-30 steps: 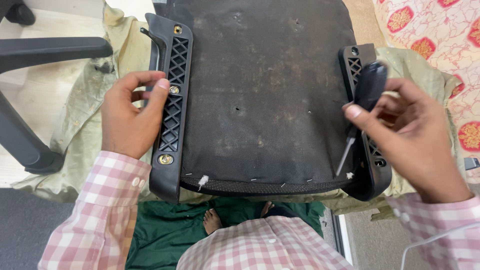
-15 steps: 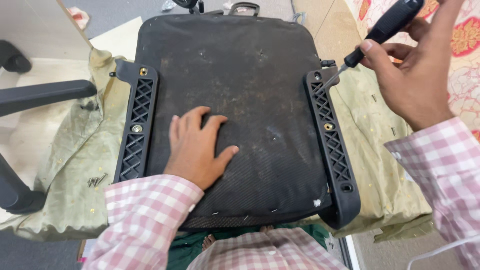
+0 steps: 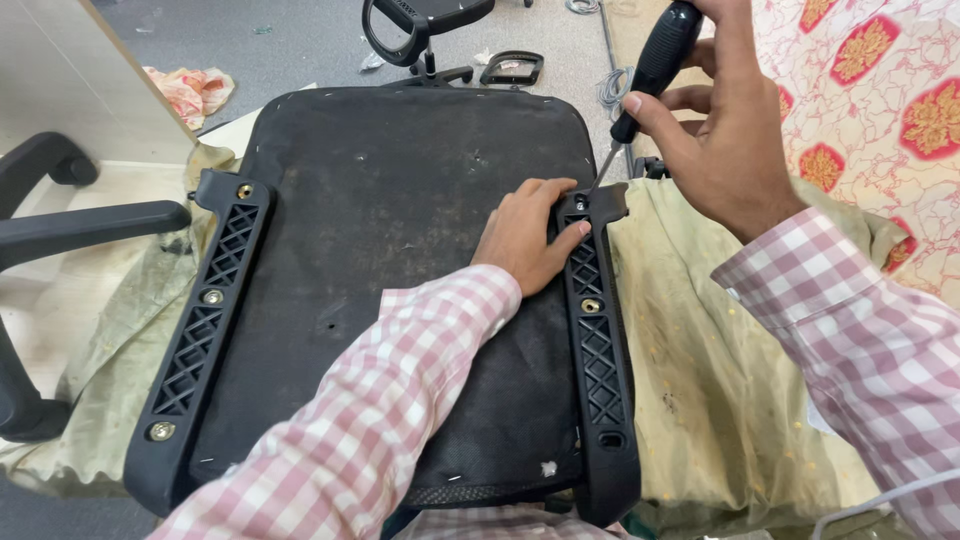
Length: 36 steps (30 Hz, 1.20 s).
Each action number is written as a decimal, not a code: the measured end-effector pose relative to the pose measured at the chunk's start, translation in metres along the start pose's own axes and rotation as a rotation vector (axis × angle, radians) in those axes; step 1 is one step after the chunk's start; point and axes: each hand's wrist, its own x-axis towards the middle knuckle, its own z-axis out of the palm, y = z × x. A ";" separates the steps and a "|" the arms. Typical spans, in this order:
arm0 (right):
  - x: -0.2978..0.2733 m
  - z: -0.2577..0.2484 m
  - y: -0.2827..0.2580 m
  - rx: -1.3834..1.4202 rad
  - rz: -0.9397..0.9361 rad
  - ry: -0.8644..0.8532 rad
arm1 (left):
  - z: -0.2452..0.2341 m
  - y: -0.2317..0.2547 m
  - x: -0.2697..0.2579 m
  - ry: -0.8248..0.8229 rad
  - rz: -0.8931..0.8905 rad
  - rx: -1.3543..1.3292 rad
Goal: The person uses a screwdriver to remove screws from the underside of an office chair seat. They systematically loosen and remove multiple screws from the plastic frame, detaching the seat from the chair base.
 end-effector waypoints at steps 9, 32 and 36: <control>0.012 -0.001 -0.007 0.109 0.173 -0.058 | 0.011 -0.016 0.030 -0.003 0.038 -0.117; 0.036 0.018 -0.005 0.059 0.152 0.107 | 0.006 -0.018 0.022 -0.039 0.053 -0.030; 0.037 0.009 -0.004 0.244 0.305 0.068 | 0.010 -0.020 0.021 0.022 0.125 0.027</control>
